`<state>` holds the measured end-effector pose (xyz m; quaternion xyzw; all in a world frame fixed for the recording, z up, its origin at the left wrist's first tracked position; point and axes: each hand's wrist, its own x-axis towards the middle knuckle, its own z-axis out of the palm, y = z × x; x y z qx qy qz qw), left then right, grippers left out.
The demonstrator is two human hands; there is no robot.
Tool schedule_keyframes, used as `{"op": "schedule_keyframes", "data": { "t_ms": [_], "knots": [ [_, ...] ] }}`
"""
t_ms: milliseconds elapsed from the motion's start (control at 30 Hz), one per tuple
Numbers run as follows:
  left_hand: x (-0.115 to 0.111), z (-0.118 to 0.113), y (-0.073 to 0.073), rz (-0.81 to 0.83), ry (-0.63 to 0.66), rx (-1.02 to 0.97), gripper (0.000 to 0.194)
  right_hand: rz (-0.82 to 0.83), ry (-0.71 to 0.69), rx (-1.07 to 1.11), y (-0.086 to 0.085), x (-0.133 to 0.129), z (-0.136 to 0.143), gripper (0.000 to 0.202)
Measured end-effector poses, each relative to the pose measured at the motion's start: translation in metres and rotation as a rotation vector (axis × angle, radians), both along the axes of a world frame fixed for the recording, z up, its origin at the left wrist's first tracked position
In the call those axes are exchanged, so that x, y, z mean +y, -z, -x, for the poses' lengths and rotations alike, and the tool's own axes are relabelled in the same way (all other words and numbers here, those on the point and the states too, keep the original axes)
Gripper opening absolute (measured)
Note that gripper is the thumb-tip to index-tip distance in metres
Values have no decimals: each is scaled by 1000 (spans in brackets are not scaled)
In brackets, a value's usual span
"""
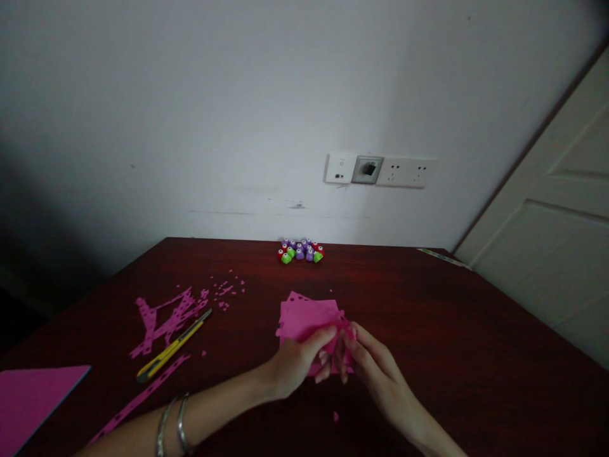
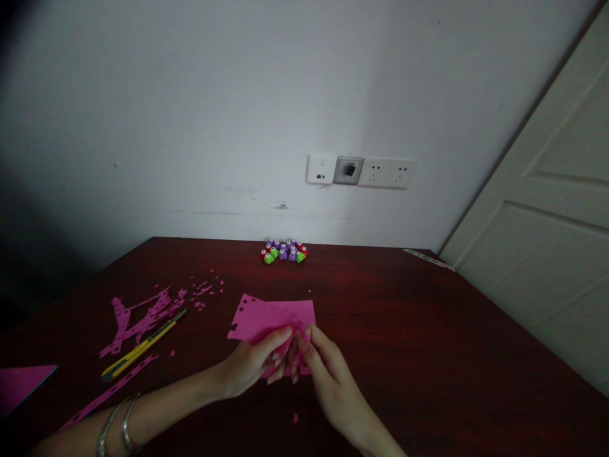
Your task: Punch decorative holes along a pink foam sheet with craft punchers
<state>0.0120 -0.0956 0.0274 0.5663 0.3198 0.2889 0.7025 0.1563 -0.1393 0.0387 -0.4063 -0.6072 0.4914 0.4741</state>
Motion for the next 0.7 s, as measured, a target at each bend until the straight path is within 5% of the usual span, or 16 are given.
{"op": "schedule_keyframes", "data": {
  "t_ms": [233,533,700],
  "knots": [
    [3,2,-5,-82,42,-12,49,-22,-8,-58,-7,-1,-4,31],
    [10,7,0,-127,-39,85,46,-67,101,-58,-10,8,-12,22],
    [6,6,-9,-186,-71,94,42,-92,155,-170,-6,10,-12,27]
  ]
}}
